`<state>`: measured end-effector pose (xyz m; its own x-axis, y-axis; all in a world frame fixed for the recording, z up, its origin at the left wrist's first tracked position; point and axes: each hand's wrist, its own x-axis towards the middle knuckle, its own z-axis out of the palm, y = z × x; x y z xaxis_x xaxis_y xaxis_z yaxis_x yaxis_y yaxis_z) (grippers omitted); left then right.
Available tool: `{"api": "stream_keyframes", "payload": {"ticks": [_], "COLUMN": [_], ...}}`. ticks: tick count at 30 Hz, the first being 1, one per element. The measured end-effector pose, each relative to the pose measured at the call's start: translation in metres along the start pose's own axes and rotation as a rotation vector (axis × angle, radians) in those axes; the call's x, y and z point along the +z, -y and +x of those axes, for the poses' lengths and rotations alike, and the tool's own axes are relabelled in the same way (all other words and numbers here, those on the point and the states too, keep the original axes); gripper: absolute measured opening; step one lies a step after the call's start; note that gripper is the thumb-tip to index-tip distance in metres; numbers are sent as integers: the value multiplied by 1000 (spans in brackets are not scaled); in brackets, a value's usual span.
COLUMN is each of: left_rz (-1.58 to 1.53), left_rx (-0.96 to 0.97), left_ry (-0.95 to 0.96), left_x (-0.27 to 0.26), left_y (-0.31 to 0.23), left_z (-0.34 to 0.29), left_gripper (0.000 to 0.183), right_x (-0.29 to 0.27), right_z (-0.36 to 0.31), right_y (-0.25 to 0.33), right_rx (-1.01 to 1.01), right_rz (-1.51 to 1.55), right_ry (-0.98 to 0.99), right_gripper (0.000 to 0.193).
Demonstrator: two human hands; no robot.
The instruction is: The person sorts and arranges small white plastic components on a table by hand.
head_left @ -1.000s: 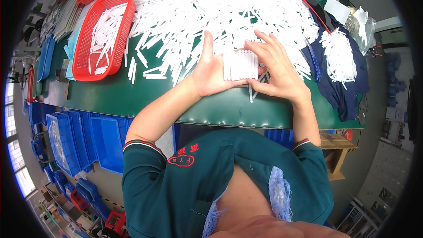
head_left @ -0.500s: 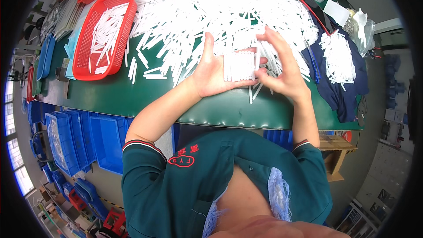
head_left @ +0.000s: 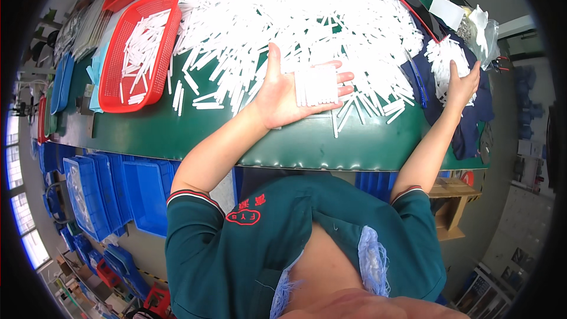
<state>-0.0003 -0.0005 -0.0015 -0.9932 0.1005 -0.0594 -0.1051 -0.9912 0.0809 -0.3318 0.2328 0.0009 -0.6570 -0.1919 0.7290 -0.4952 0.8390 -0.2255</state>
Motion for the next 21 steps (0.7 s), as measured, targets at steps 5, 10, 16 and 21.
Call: {"api": "stream_keyframes", "payload": {"ticks": [5, 10, 16, 21], "left_rz": [-13, -43, 251, 223], "left_rx": [5, 7, 91, 77], "left_ry": [13, 35, -169, -152], "left_x": [-3, -3, 5, 2], "left_y": [0, 1, 5, 6], "left_z": [0, -1, 0, 0], "left_gripper": [122, 121, 113, 111], "right_x": [-24, -66, -80, -78], "right_z": [-23, -65, -87, -89], "right_y": [95, 169, 190, 190], "right_rx": [-97, -758, -905, -888], "right_rz": [853, 828, 836, 878], "right_ry": [251, 553, 783, 782], "right_gripper": [57, 78, 74, 71]}}
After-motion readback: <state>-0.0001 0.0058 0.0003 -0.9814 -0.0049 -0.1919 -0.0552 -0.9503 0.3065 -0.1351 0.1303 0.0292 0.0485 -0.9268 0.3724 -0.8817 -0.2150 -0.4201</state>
